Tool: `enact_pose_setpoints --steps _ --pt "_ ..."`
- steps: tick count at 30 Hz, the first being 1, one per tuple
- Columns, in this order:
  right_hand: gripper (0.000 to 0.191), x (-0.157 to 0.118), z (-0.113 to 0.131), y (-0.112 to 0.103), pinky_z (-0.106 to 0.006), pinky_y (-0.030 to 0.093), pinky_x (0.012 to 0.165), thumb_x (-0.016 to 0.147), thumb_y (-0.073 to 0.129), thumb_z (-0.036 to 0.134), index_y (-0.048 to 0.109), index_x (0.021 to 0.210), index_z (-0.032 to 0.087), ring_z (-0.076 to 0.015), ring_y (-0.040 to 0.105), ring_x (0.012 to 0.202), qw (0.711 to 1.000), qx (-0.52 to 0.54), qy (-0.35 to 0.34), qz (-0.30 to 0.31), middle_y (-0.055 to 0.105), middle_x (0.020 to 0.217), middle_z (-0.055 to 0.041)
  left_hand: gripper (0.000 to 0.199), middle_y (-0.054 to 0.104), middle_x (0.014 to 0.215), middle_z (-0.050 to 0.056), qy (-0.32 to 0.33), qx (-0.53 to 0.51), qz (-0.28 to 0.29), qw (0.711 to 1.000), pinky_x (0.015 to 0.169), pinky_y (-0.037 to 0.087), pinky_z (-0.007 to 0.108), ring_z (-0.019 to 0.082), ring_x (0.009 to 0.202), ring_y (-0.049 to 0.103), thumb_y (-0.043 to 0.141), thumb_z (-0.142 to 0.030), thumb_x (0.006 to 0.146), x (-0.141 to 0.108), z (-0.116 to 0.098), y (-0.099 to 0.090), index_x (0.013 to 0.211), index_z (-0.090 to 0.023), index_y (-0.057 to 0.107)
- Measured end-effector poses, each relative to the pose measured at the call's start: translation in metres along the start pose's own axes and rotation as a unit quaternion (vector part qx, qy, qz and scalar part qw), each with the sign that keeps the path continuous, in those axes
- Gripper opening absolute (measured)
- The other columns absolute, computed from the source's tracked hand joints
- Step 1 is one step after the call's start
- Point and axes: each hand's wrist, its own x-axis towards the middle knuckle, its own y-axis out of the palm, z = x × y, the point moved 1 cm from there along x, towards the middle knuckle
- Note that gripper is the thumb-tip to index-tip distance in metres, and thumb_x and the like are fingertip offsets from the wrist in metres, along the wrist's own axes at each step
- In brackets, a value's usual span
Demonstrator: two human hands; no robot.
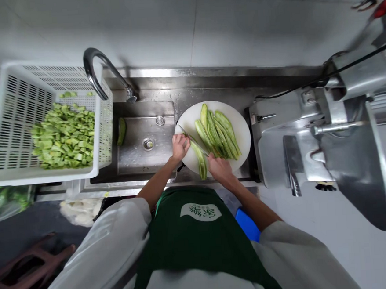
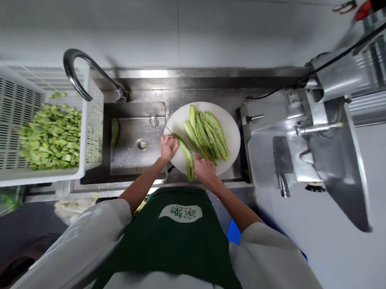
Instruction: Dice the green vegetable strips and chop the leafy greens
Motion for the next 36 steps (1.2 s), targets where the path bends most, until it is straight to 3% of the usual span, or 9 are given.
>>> enact_pose_setpoints --steps 10,14,18,21,23,27,29,32,36 --pt "0.034 0.015 0.019 -0.034 -0.035 0.051 0.092 0.105 0.032 0.022 0.055 0.126 0.008 -0.0282 0.071 0.108 0.999 -0.006 -0.015 0.044 0.072 0.111 -0.0212 0.018 0.069 0.102 0.008 0.023 0.010 -0.028 0.999 0.088 0.051 0.044 0.024 0.105 0.059 0.059 -0.037 0.096 -0.002 0.005 0.003 0.090 -0.026 0.072" --pt "0.035 -0.010 0.015 -0.038 -0.037 0.050 0.093 0.102 0.031 0.012 0.056 0.125 0.007 -0.0284 0.070 0.110 0.996 -0.021 0.003 0.084 0.071 0.112 -0.0216 0.016 0.069 0.105 0.008 0.013 0.014 -0.017 1.000 0.088 0.049 0.046 0.026 0.107 0.059 0.060 -0.036 0.096 -0.005 0.007 0.004 0.091 -0.026 0.071" --pt "0.039 -0.043 0.004 -0.026 -0.038 0.050 0.090 0.095 0.035 0.002 0.052 0.130 0.004 -0.0306 0.070 0.108 0.992 -0.050 0.019 0.115 0.070 0.110 -0.0237 0.009 0.068 0.107 0.009 0.000 0.014 -0.002 1.000 0.088 0.048 0.049 0.027 0.107 0.058 0.064 -0.031 0.094 -0.006 0.004 0.002 0.093 -0.025 0.071" --pt "0.034 -0.059 -0.001 -0.018 -0.037 0.051 0.083 0.095 0.035 0.003 0.053 0.125 0.005 -0.0318 0.071 0.103 0.989 -0.036 0.044 0.138 0.070 0.105 -0.0231 0.005 0.067 0.105 0.010 0.003 0.028 0.006 1.000 0.087 0.048 0.049 0.028 0.108 0.057 0.067 -0.027 0.090 -0.001 0.000 -0.002 0.092 -0.024 0.072" --pt "0.028 -0.063 -0.001 -0.017 -0.036 0.050 0.081 0.097 0.037 0.008 0.054 0.120 0.006 -0.0322 0.071 0.102 0.987 -0.017 0.058 0.149 0.070 0.103 -0.0223 0.008 0.067 0.104 0.010 0.018 0.015 0.042 0.999 0.089 0.046 0.051 0.029 0.109 0.056 0.066 -0.026 0.091 0.008 0.000 -0.005 0.096 -0.025 0.072" --pt "0.024 -0.060 0.000 -0.024 -0.035 0.047 0.081 0.101 0.040 0.015 0.057 0.116 0.007 -0.0322 0.071 0.102 0.988 0.012 0.053 0.145 0.069 0.104 -0.0236 0.017 0.067 0.105 0.008 0.102 -0.077 0.170 0.977 0.097 0.041 0.053 0.028 0.110 0.056 0.071 -0.040 0.089 0.028 0.006 -0.010 0.103 -0.031 0.074" --pt "0.025 -0.057 -0.001 -0.027 -0.034 0.046 0.080 0.102 0.040 0.019 0.058 0.116 0.007 -0.0316 0.071 0.100 0.988 0.037 0.053 0.139 0.070 0.103 -0.0238 0.021 0.067 0.102 0.007 0.124 -0.094 0.191 0.969 0.099 0.040 0.053 0.028 0.109 0.057 0.072 -0.046 0.088 0.031 0.009 -0.014 0.103 -0.032 0.074" --pt "0.028 -0.055 -0.003 -0.029 -0.032 0.043 0.075 0.103 0.040 0.023 0.056 0.119 0.006 -0.0293 0.071 0.094 0.987 0.073 0.057 0.130 0.071 0.100 -0.0218 0.020 0.068 0.102 0.009 0.144 -0.103 0.186 0.967 0.098 0.041 0.050 0.027 0.107 0.058 0.065 -0.045 0.093 0.021 0.010 -0.022 0.102 -0.028 0.074" --pt "0.028 -0.057 0.002 -0.031 -0.030 0.040 0.067 0.102 0.040 0.021 0.055 0.120 0.006 -0.0257 0.071 0.079 0.985 0.098 0.052 0.136 0.072 0.090 -0.0176 0.018 0.070 0.107 0.007 0.245 -0.156 0.286 0.913 0.098 0.044 0.043 0.024 0.112 0.059 0.059 -0.038 0.098 -0.005 0.001 -0.028 0.101 -0.028 0.073"
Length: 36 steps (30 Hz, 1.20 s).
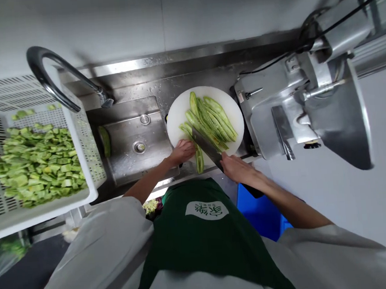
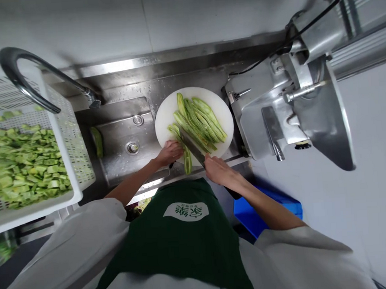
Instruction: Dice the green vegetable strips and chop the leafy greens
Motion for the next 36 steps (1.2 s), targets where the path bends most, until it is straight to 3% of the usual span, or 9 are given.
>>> enact_pose_setpoints --steps 3,9,14,24,31,36 --pt "0.028 -0.002 0.008 0.001 -0.031 0.041 0.067 0.101 0.039 0.019 0.054 0.121 0.005 -0.0270 0.071 0.082 1.000 0.008 0.007 -0.002 0.072 0.092 -0.0185 0.022 0.071 0.105 0.006 0.026 -0.015 0.058 0.998 0.100 0.045 0.042 0.022 0.110 0.061 0.056 -0.039 0.100 -0.002 -0.004 0.013 0.097 -0.027 0.074" --pt "0.029 -0.004 0.022 0.023 -0.034 0.048 0.075 0.101 0.038 0.017 0.049 0.125 0.006 -0.0329 0.071 0.096 0.999 -0.009 0.048 -0.011 0.070 0.099 -0.0222 0.027 0.072 0.104 0.007 -0.009 0.022 0.056 0.998 0.103 0.045 0.044 0.022 0.110 0.062 0.053 -0.042 0.102 0.000 0.002 0.032 0.099 -0.027 0.074" --pt "0.033 -0.004 0.031 0.050 -0.036 0.050 0.080 0.102 0.033 0.015 0.045 0.131 0.006 -0.0322 0.071 0.099 0.997 0.008 0.079 -0.010 0.070 0.101 -0.0209 0.023 0.072 0.105 0.007 -0.018 0.010 0.033 0.999 0.106 0.044 0.046 0.022 0.110 0.063 0.057 -0.042 0.100 -0.002 0.000 0.033 0.099 -0.028 0.075" --pt "0.036 -0.005 0.053 0.074 -0.033 0.048 0.079 0.094 0.032 0.003 0.049 0.125 0.008 -0.0294 0.072 0.096 0.991 0.065 0.117 -0.019 0.073 0.098 -0.0193 0.023 0.071 0.106 0.007 -0.010 0.025 0.058 0.998 0.108 0.039 0.047 0.024 0.113 0.060 0.054 -0.039 0.101 0.002 -0.004 0.028 0.104 -0.029 0.075" --pt "0.030 0.030 0.039 0.113 -0.032 0.049 0.080 0.106 0.027 0.020 0.046 0.127 0.009 -0.0270 0.073 0.096 0.983 0.114 0.143 -0.017 0.074 0.101 -0.0177 0.023 0.071 0.101 0.007 -0.007 0.016 0.050 0.999 0.105 0.043 0.045 0.023 0.108 0.061 0.055 -0.040 0.100 0.002 -0.002 0.024 0.100 -0.029 0.075" --pt "0.034 0.043 -0.007 0.113 -0.029 0.045 0.079 0.109 0.031 0.033 0.049 0.126 0.010 -0.0266 0.071 0.099 0.979 0.149 0.123 -0.063 0.074 0.104 -0.0178 0.026 0.071 0.103 0.008 -0.036 0.011 0.062 0.997 0.104 0.042 0.047 0.025 0.108 0.061 0.055 -0.042 0.100 0.005 -0.006 0.025 0.096 -0.027 0.075"
